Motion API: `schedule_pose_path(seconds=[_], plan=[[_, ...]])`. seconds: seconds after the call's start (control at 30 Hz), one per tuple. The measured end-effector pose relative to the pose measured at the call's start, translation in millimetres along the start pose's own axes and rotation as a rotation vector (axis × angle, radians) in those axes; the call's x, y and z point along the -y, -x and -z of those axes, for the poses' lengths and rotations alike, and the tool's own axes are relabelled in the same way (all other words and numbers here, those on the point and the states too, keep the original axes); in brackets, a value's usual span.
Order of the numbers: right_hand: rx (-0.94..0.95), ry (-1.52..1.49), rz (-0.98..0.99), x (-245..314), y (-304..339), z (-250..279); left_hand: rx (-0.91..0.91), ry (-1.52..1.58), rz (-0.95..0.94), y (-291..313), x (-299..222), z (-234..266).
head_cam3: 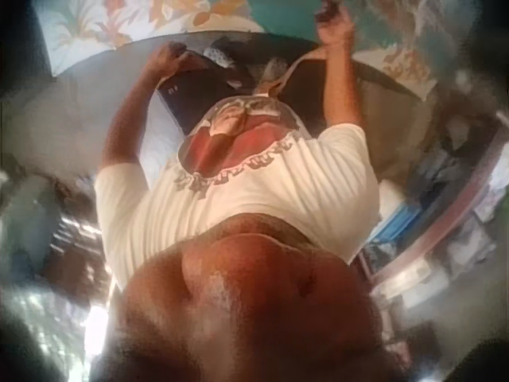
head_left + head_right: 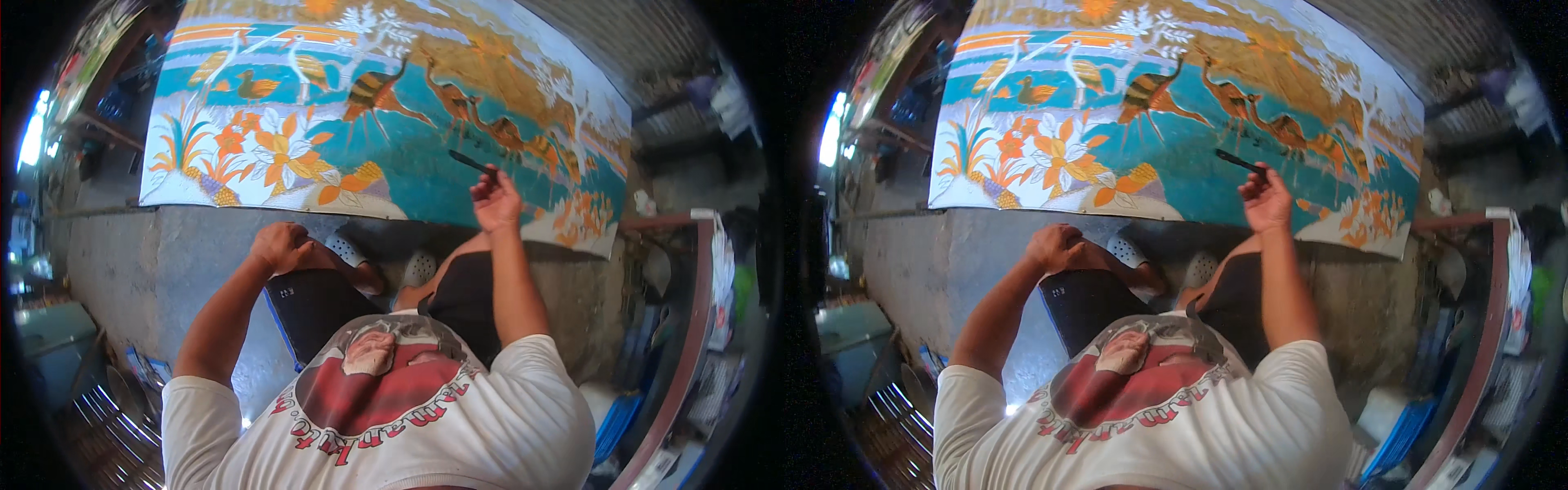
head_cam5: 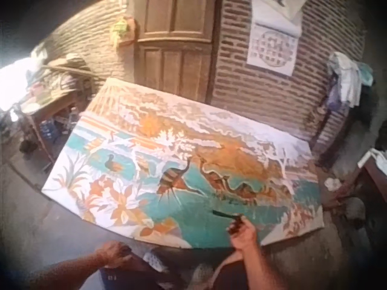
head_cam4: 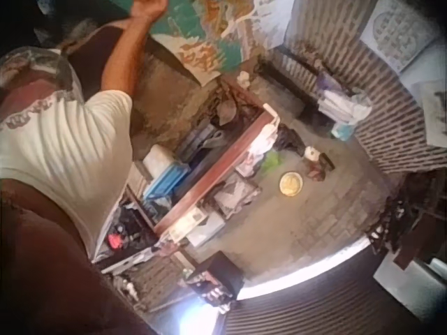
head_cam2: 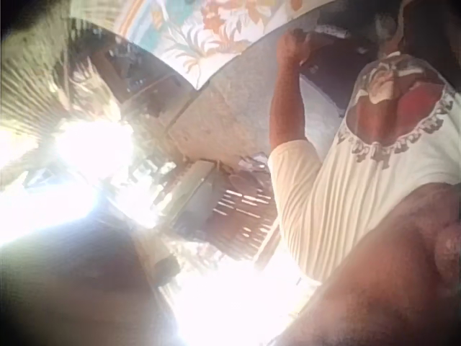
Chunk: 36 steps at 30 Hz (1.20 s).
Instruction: The person is applying wax or paint to a large piece of batik fabric using a canting tool.
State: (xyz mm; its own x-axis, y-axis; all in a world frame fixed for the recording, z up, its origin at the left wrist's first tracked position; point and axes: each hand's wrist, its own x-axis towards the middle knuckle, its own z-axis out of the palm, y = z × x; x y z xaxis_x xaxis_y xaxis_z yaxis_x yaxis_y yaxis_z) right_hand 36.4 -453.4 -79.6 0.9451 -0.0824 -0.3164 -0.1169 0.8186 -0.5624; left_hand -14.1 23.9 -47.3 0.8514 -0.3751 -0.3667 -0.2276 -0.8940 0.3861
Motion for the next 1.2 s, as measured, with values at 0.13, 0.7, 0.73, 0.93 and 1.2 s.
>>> schedule_pose_path(seconds=[0.13,0.7,0.73,0.93,1.2], plan=[[-0.19,0.003,0.216,75,78,114,0.174,0.117,0.232,-28,27,-17],[-1.302,1.662,-0.867,9,629,517,0.299,-0.4,0.214,-30,-70,11],[-1.484,1.53,-0.395,65,692,569,0.356,-0.26,0.199,-36,-30,-52],[-1.255,1.41,-0.354,-55,661,586,0.272,-0.438,0.319,-25,-54,-10],[-1.366,0.142,0.415,13,624,492,0.112,-0.337,0.163,-6,-38,-15]])
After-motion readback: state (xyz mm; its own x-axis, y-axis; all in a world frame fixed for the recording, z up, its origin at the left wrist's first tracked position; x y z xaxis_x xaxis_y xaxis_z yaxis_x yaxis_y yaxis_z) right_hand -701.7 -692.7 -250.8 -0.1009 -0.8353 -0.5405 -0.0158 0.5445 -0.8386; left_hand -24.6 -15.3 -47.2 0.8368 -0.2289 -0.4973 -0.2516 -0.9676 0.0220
